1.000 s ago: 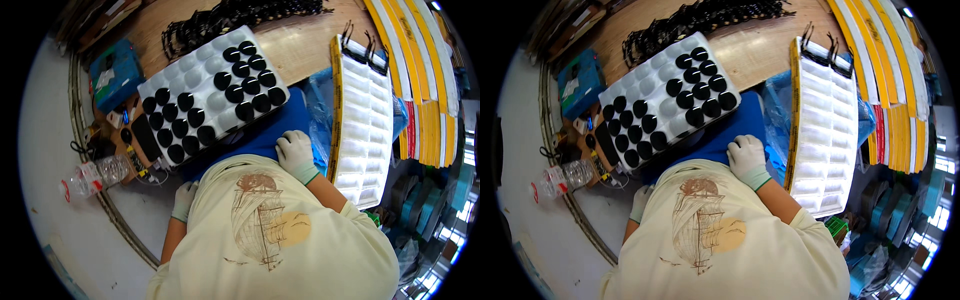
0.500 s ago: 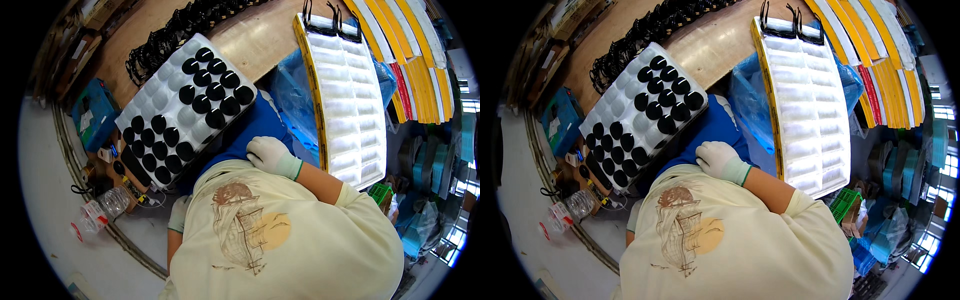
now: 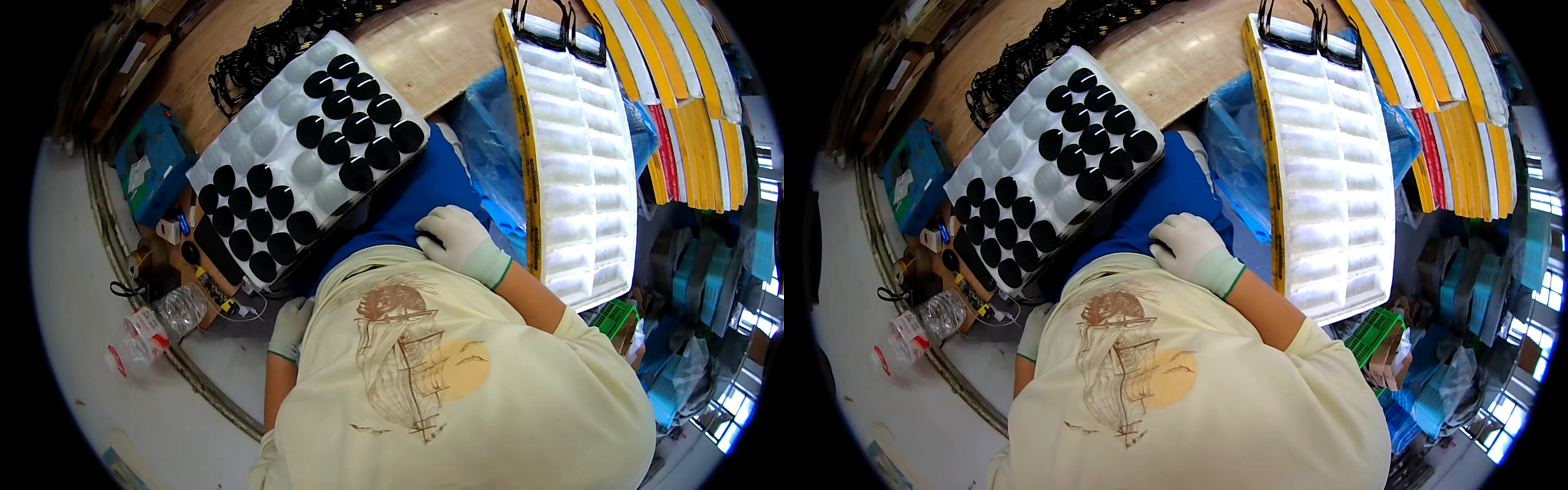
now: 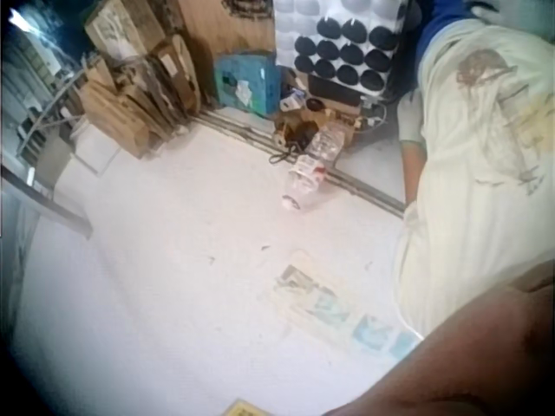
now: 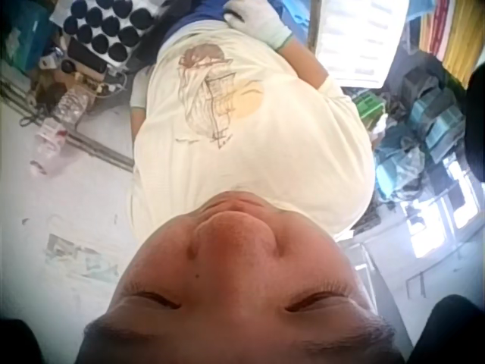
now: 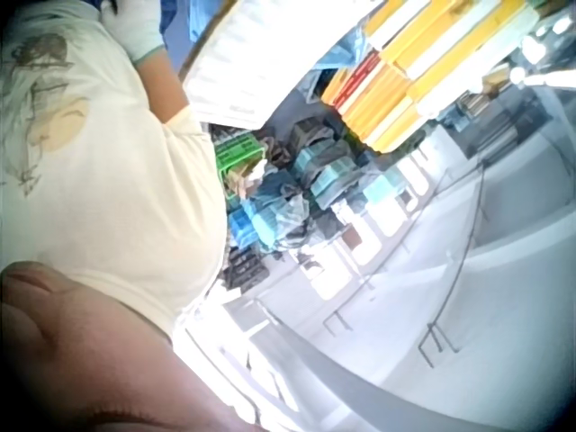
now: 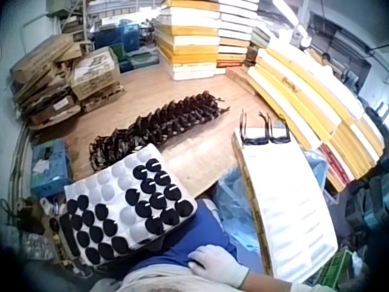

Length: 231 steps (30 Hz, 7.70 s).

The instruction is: The person assembles sunglasses by inserting lenses into frames and attaching tags. They handle multiple units one at a time, placing finished pairs on the table.

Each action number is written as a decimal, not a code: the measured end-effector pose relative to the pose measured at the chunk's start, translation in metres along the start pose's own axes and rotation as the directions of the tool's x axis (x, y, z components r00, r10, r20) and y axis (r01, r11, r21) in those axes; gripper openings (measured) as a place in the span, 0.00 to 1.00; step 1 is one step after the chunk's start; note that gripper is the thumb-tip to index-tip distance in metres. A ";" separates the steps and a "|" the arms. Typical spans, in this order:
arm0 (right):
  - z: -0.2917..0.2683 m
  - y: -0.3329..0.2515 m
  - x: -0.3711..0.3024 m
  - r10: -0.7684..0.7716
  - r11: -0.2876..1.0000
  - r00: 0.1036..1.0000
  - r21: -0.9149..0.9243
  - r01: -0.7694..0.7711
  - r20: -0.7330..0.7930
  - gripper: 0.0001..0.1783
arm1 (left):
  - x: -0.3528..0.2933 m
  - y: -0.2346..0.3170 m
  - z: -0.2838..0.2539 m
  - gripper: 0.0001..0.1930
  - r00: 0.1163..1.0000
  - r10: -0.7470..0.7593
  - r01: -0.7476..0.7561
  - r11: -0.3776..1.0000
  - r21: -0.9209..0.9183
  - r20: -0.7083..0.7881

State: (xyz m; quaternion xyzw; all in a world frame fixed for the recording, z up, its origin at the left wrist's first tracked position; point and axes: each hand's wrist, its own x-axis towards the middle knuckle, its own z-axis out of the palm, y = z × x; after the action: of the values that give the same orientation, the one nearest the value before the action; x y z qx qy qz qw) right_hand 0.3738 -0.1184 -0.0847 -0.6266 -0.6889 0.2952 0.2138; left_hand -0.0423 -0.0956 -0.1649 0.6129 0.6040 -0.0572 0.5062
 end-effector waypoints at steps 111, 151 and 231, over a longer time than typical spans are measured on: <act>-0.036 -0.085 0.036 0.089 0.561 0.990 0.815 -0.141 0.110 0.37 | -0.053 0.159 -0.100 0.15 0.674 0.391 -0.474 0.880 0.039 -0.626; -0.032 0.004 0.041 0.664 0.721 0.746 -0.306 -0.621 0.050 0.23 | 0.060 0.259 0.048 0.17 0.553 0.702 -0.828 0.402 0.391 0.449; -0.028 0.041 0.050 0.652 0.743 0.752 -0.120 -0.659 -0.092 0.45 | 0.064 0.255 0.045 0.14 0.532 0.714 -0.843 0.393 0.368 0.456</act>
State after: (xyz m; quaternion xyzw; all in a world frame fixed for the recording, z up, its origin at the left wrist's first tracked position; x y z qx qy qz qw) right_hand 0.4165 -0.0636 -0.0958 -0.8487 -0.4395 0.2867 0.0658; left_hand 0.2027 -0.0211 -0.0900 0.9296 0.1377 -0.0511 0.3381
